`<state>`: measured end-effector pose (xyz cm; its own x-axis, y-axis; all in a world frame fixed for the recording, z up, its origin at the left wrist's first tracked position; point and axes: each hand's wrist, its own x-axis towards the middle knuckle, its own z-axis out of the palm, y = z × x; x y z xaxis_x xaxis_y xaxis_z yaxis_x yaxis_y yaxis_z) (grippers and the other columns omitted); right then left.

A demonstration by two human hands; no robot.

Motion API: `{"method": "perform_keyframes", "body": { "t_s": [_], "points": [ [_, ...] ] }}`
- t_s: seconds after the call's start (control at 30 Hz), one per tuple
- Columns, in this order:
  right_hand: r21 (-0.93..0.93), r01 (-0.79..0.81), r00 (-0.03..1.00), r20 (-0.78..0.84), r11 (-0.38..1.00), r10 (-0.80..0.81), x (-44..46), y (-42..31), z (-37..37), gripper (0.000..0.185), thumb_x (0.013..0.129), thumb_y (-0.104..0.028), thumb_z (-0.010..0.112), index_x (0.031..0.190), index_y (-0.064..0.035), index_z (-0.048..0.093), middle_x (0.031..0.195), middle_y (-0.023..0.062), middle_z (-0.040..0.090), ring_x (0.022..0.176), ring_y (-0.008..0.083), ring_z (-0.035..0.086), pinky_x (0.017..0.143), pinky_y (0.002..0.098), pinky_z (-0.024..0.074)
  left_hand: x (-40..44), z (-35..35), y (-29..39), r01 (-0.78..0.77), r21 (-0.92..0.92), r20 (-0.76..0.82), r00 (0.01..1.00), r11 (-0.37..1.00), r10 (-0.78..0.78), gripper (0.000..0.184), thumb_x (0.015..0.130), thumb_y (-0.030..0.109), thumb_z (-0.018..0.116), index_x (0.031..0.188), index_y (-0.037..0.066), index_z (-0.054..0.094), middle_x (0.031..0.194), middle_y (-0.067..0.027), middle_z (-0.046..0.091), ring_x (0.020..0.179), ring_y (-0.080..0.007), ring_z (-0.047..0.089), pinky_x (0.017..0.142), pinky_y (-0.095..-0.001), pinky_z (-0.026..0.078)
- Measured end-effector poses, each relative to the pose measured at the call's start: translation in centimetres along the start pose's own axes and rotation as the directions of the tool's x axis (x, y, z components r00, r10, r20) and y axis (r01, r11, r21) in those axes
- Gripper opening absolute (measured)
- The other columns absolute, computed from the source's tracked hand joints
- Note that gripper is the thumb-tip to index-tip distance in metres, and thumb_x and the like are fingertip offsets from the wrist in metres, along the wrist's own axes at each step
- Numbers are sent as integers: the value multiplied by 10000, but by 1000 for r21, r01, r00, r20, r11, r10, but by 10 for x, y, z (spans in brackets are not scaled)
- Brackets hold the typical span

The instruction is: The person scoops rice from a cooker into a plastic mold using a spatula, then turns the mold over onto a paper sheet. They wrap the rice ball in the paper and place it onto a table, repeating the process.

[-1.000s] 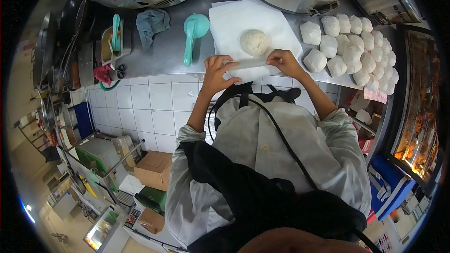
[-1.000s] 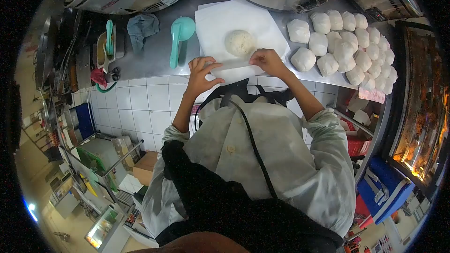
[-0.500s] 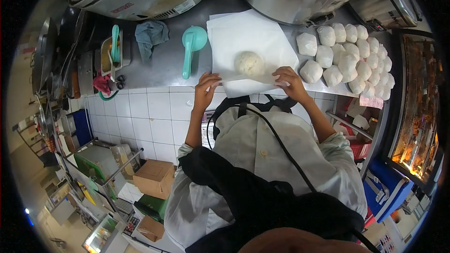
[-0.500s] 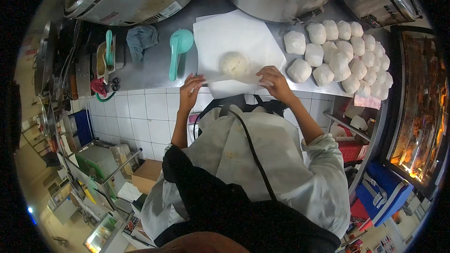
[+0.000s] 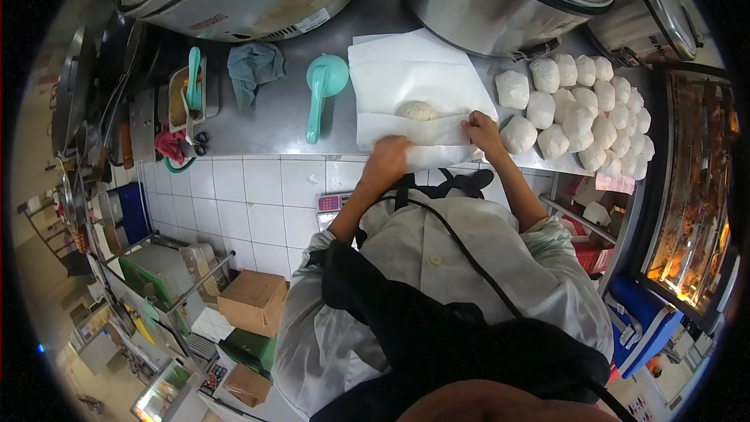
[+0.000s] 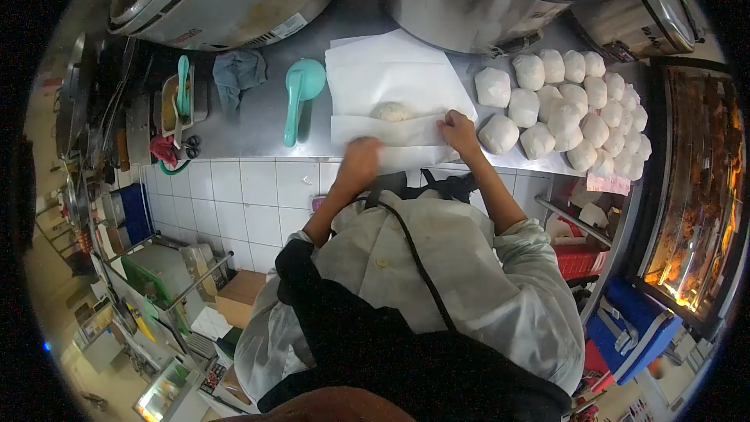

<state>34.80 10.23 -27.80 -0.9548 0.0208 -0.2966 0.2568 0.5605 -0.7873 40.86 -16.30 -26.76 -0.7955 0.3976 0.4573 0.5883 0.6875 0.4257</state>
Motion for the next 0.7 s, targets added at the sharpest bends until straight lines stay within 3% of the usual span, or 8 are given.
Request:
{"method": "perform_keyframes", "body": {
  "t_s": [0.07, 0.13, 0.2, 0.27, 0.4, 0.47, 0.57, 0.7],
  "points": [
    [-110, -11, 1000, 27, 994, 14, 1, -17, -3, 206, 768, -143, 641, 706, -5, 501, 622, 151, 546, 562, 285, 534, 557, 380, 434, 6, -3, 10, -113, -149, 195, 971, 982, 141, 383, 749, 56, 522, 1128, 0, 534, 1180, -111, 532, 1099, -243, 504, 961, -381, 387],
    [-220, 208, 965, -111, 953, -236, 23, -29, 1, 99, 761, -94, 610, 756, -9, 559, 699, 165, 583, 676, 333, 575, 625, 404, 463, 14, 0, 12, -89, -23, 241, 966, 996, 92, 477, 761, 77, 491, 1234, 8, 477, 1278, -98, 476, 1192, -222, 448, 1038, -362, 332],
    [-326, 603, 752, -71, 728, -656, 61, -41, 7, 117, 746, -54, 592, 853, -9, 594, 817, 168, 593, 817, 328, 557, 736, 411, 452, 17, 4, 12, -114, 19, 213, 971, 993, 107, 473, 773, 85, 481, 1241, 10, 473, 1281, -93, 475, 1200, -221, 442, 1034, -359, 335],
    [-483, 564, 748, -45, 670, -662, 88, -65, 20, 253, 732, -102, 639, 967, -18, 592, 919, 148, 573, 956, 338, 503, 843, 404, 403, 20, 8, 15, -144, 61, 184, 974, 988, 130, 470, 785, 92, 470, 1248, 12, 469, 1283, -88, 474, 1208, -219, 436, 1031, -356, 337],
    [-699, 486, 771, 60, 525, -634, 117, -92, 37, 301, 717, -156, 681, 968, -27, 577, 895, 151, 573, 932, 350, 520, 823, 409, 421, 27, 11, 19, -75, 113, 159, 986, 991, 57, 432, 775, 84, 557, 1203, 39, 520, 1231, -63, 517, 1181, -209, 463, 1000, -354, 365],
    [-504, 556, 826, 421, 660, -374, 125, -98, 32, 357, 696, -175, 711, 978, -25, 550, 919, 178, 577, 937, 359, 539, 813, 420, 435, 28, 9, 16, -58, 119, 140, 989, 991, 41, 425, 785, 98, 556, 1204, 39, 518, 1234, -66, 516, 1184, -209, 462, 1002, -351, 362],
    [-248, 474, 840, 416, 845, -349, 115, -102, 22, 342, 686, -145, 707, 962, -32, 539, 954, 188, 582, 951, 357, 553, 800, 425, 446, 30, 7, 20, -43, 86, 133, 991, 995, 31, 402, 805, 105, 535, 1201, 37, 518, 1238, -73, 515, 1189, -209, 459, 999, -359, 363],
    [-168, 489, 787, 508, 856, -350, 55, -132, -3, 294, 679, -55, 660, 952, -43, 551, 978, 186, 586, 974, 342, 553, 818, 413, 449, 31, 6, 20, -65, 117, 130, 990, 991, 49, 406, 801, 108, 516, 1199, 22, 514, 1212, -81, 526, 1175, -219, 466, 990, -358, 370]
  ]
}}
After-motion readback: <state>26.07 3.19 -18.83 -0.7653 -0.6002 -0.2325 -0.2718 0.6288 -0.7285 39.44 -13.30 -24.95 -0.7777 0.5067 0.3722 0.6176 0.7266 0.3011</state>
